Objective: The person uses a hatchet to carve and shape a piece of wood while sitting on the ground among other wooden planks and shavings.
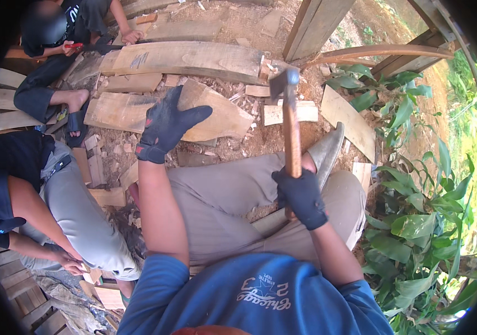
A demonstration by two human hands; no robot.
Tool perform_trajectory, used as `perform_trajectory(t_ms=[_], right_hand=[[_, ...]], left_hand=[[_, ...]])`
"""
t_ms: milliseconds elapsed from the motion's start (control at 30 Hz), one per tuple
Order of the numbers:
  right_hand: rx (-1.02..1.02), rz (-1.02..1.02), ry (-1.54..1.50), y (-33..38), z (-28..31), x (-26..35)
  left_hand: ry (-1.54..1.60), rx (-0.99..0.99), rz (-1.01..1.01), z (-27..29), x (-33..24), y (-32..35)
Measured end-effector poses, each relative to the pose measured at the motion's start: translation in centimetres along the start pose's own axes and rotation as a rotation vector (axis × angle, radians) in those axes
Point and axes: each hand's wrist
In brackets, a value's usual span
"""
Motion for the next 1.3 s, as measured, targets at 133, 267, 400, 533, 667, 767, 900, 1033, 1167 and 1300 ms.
perform_trajectory(t_ms=[133, 267, 400, 533, 667, 767, 900, 1033, 1167, 1300], right_hand=[[-0.065, 0.158, 0.188, 1.6, 0.3, 3.6], [-0.079, 0.124, 0.132, 1.0, -1.3, 0.0], [0.036, -0.028, 0.292, -2.2, -1.7, -10.3], [0.164, -0.105, 0.173, -2.8, -0.9, -11.7], [0.221, -0.129, 0.120, -3.4, -0.1, -12.2], [0.282, -0.122, 0.133, -3.2, 0.3, -11.6], [0.325, -0.125, 0.115, -3.0, 0.7, -10.5], [0.343, -0.120, 0.141, -2.3, 1.0, -8.5], [0.281, -0.072, 0.136, -2.3, 0.8, -9.3], [0.221, 0.127, 0.299, -2.5, -0.2, -11.5]], left_hand=[[0.068, 0.082, 0.036, 1.1, -0.3, 0.2], [0.038, 0.186, 0.021, 2.4, 0.0, 0.3], [-0.066, 0.164, -0.020, 2.4, 0.8, 0.9], [-0.092, 0.210, -0.002, 2.9, -0.2, 1.1], [-0.213, 0.218, 0.030, 3.7, 0.7, 1.7], [-0.276, 0.239, 0.083, 3.7, -0.1, 1.9], [-0.349, 0.194, 0.072, 3.4, -0.8, 2.0], [-0.289, 0.104, 0.040, 2.0, 0.4, 1.7], [-0.401, 0.112, 0.094, 0.9, -2.6, 1.4], [0.157, -0.059, 0.058, -0.3, 8.0, 0.4]])
Point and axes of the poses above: each hand's wrist, its own y-axis away from the middle knuckle, its own z-axis out of the back of the hand, x = y × z, and after that the axes turned 5 degrees about x, right-handed
